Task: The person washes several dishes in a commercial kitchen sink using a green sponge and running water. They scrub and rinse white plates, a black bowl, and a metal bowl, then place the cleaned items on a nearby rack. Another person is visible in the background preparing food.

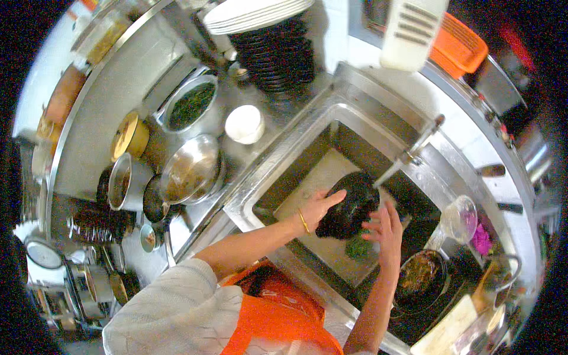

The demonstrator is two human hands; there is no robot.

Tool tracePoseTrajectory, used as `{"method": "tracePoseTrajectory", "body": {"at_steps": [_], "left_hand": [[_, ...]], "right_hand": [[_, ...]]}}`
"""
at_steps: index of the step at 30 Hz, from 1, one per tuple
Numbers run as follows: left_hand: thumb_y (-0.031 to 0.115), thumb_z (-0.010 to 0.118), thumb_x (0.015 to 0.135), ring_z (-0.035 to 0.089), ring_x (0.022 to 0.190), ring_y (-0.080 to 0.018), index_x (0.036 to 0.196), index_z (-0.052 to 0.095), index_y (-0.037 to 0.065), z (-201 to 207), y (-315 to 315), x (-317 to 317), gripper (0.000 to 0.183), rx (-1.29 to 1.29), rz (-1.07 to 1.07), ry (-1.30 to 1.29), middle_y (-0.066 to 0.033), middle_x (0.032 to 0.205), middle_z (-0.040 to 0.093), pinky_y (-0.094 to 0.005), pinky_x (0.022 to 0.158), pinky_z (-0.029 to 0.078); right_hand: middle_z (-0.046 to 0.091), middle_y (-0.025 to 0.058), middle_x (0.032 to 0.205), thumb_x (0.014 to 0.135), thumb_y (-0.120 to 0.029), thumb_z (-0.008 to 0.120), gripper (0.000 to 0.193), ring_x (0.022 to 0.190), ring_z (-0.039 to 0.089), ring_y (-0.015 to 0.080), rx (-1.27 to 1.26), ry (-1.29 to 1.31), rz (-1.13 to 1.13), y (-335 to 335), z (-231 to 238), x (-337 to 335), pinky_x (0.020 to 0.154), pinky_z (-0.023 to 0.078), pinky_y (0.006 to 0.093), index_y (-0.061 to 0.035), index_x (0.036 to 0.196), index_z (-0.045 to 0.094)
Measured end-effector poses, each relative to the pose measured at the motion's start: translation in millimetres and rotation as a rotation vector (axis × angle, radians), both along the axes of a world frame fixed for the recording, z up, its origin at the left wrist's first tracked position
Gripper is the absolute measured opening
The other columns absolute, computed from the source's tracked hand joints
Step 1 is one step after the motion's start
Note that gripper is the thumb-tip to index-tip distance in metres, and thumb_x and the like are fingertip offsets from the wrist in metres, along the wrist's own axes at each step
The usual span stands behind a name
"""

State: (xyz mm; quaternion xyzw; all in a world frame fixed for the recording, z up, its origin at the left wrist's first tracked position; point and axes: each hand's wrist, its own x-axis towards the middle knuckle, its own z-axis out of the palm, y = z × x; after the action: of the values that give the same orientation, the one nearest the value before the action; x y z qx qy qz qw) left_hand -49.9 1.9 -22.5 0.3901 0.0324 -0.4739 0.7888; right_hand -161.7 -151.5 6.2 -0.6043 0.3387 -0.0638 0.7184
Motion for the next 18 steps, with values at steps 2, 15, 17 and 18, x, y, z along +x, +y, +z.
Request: {"method": "tracePoseTrajectory", "body": {"at_steps": [2,15,17,18], "left_hand": [[0.028,0.063,0.081,0.062,0.081,-0.0199,0.103,0.059,0.002,-6.2,11.0,-1.2,0.034,0.025,0.014,0.157,-0.0082,0.094,0.063,-0.0348,0.074,0.051],[0.019,0.061,0.068,0.058,0.076,-0.0278,0.074,0.054,0.005,28.8,60.0,-61.8,0.017,0.553,-0.777,-1.884,-0.0088,0.079,0.057,-0.0394,0.06,0.048],[0.018,0.06,0.065,0.056,0.077,-0.0253,0.073,0.052,0.007,41.8,95.4,-69.2,0.016,0.438,-0.603,-1.984,-0.0068,0.08,0.054,-0.0366,0.061,0.048],[0.018,0.059,0.065,0.055,0.076,-0.0242,0.072,0.051,0.007,50.3,112.3,-73.3,0.015,0.47,-0.532,-2.006,-0.0064,0.078,0.052,-0.0354,0.061,0.047]], "right_hand": [[0.055,0.0124,0.1,0.089,-0.038,0.046,0.056,0.081,0.059,0.019,-0.017,-0.022,-0.043,5.8,-15.8,-14.4,0.058,0.05,0.0281,-0.003,0.13,0.033],[0.05,0.0094,0.121,0.081,-0.052,0.049,0.06,0.115,0.043,0.027,0.932,-0.157,-0.01,66.3,-39.4,-29.2,0.095,0.035,0.0456,-0.0078,0.121,0.045],[0.052,0.0095,0.118,0.08,-0.04,0.055,0.053,0.107,0.048,0.027,0.845,-0.111,0.04,82.5,-29.0,-33.0,0.092,0.038,0.0429,-0.0057,0.119,0.047],[0.053,0.0096,0.116,0.079,-0.034,0.058,0.05,0.103,0.051,0.027,0.788,-0.039,0.023,91.1,-23.0,-35.1,0.09,0.04,0.0416,-0.0046,0.118,0.048]]}}
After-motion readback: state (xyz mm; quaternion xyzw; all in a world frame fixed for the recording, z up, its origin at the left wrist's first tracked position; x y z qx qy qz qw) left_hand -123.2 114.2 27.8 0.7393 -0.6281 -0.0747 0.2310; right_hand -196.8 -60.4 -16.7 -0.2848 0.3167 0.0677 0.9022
